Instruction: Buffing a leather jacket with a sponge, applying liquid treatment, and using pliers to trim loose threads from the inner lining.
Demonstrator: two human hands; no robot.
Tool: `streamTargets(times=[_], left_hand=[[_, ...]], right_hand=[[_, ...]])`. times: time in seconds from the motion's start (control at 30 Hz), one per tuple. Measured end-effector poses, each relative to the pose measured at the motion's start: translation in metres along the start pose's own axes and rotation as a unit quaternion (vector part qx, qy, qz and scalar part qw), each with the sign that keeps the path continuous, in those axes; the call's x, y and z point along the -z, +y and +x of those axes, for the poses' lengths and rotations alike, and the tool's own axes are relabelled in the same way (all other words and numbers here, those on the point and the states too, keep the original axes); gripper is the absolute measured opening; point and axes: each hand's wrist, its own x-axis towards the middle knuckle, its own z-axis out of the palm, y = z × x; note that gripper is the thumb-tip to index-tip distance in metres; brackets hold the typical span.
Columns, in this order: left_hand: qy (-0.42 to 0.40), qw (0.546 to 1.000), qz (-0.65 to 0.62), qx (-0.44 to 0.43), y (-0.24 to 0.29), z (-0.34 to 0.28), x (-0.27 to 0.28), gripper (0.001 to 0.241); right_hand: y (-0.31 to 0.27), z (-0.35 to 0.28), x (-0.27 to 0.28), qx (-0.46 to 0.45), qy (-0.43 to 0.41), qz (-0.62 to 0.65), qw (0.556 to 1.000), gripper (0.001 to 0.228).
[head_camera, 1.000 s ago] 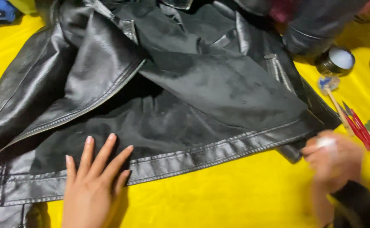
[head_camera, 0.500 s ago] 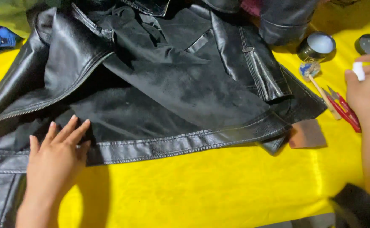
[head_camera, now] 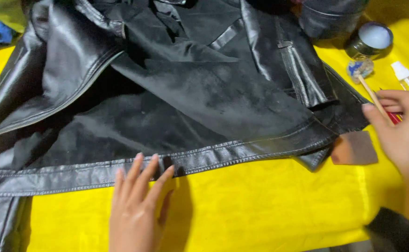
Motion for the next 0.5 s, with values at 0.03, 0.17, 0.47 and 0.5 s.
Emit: streamTargets(times=[0.03, 0.17, 0.47, 0.5], left_hand=[[-0.017, 0.999, -0.02, -0.029, 0.008, 0.008, -0.002, 0.047], [-0.04, 0.996, 0.006, -0.075, 0.017, 0.038, -0.023, 0.046], [-0.016, 0.99, -0.04, -0.132, -0.006, 0.068, -0.047, 0.044], [-0.023, 0.99, -0.062, -0.122, -0.006, 0.07, -0.047, 0.044]], right_hand=[[-0.022, 0.002, 0.006, 0.012, -0.026, -0.027, 0.999, 0.033], [-0.003, 0.004, -0.001, 0.016, -0.023, -0.082, 0.996, 0.031], [0.032, -0.007, -0.008, 0.01, -0.023, -0.076, 0.997, 0.019], [0.048, -0.014, -0.011, -0.02, 0.003, 0.001, 1.0, 0.016]])
